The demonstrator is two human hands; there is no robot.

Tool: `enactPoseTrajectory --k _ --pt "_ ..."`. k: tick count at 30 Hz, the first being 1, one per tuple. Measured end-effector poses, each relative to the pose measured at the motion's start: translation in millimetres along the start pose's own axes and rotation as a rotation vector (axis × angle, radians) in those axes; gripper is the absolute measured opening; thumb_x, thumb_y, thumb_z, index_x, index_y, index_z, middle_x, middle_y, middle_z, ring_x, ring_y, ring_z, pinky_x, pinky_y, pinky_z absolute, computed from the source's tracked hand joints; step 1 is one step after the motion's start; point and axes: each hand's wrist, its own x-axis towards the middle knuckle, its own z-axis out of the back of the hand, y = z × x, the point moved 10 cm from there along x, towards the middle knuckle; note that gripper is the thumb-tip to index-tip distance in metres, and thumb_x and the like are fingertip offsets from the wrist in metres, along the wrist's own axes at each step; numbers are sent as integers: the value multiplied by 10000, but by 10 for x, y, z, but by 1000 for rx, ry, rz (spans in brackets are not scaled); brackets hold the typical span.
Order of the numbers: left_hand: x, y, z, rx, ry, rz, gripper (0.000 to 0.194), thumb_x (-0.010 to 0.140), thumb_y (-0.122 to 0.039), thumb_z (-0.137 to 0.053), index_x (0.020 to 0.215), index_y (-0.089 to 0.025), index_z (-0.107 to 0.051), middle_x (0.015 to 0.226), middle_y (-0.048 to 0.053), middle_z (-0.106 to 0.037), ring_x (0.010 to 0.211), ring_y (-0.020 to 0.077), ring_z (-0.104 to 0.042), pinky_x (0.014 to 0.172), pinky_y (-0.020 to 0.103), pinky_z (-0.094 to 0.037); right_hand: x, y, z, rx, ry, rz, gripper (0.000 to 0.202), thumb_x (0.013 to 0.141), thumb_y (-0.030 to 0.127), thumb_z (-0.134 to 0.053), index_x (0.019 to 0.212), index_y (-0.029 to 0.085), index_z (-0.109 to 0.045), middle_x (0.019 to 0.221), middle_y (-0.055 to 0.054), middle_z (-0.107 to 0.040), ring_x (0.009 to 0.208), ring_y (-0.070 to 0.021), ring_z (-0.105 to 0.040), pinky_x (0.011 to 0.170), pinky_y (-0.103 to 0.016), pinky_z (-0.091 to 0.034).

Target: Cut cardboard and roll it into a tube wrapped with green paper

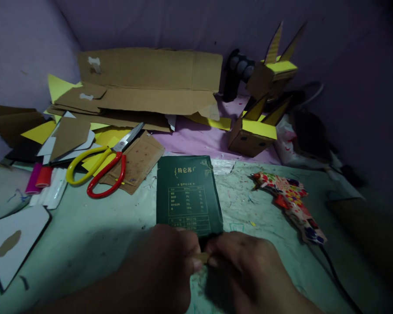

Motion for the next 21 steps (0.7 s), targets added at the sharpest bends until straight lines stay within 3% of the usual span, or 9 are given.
enactPoseTrajectory --k 3,8,10,12,14,16,21 --pt "73 -21 52 140 25 33 133 698 -166 -553 578 -193 -502 490 -53 -520 469 121 -487 469 230 -299 88 -33 27 44 -30 -52 201 808 173 -452 710 226 -618 593 31 -647 517 -116 -598 472 -201 -403" --pt "-46 -154 87 12 -11 -160 85 707 -121 -557 654 -187 -565 606 -45 -573 547 106 -534 508 215 -352 -46 26 5 20 -51 42 173 842 161 -452 772 202 -605 653 0 -642 592 -136 -591 516 -219 -426" --pt "-203 -235 74 118 -98 -271 106 692 -108 -519 639 -195 -548 647 -23 -579 562 127 -534 490 236 -349 -210 146 21 -72 -122 184 227 880 165 -390 797 182 -600 666 -28 -635 598 -154 -572 513 -239 -434" --pt "-406 -377 62 323 -264 -398 137 674 -91 -467 612 -205 -508 621 -1 -555 539 159 -506 456 273 -336 -395 261 -1 -185 -175 311 287 921 166 -327 866 155 -608 723 -59 -659 631 -172 -573 534 -259 -457" --pt "-616 -534 53 484 -460 -504 187 686 -48 -417 659 -207 -511 605 7 -546 545 176 -503 468 298 -359 -526 314 -50 -280 -192 359 300 950 161 -318 911 143 -614 788 -66 -686 671 -173 -584 571 -256 -480" --pt "-746 -627 35 562 -583 -548 245 742 -14 -363 735 -193 -530 618 9 -560 572 178 -517 505 301 -390 -582 326 -82 -359 -206 345 295 961 153 -339 915 147 -630 807 -56 -700 685 -168 -593 592 -245 -495" --pt "-768 -639 -57 623 -571 -550 310 856 -21 -290 846 -162 -565 733 15 -641 659 170 -579 594 290 -447 -592 394 -97 -437 -258 333 267 939 113 -389 904 147 -652 806 -45 -717 629 -163 -612 541 -244 -517"
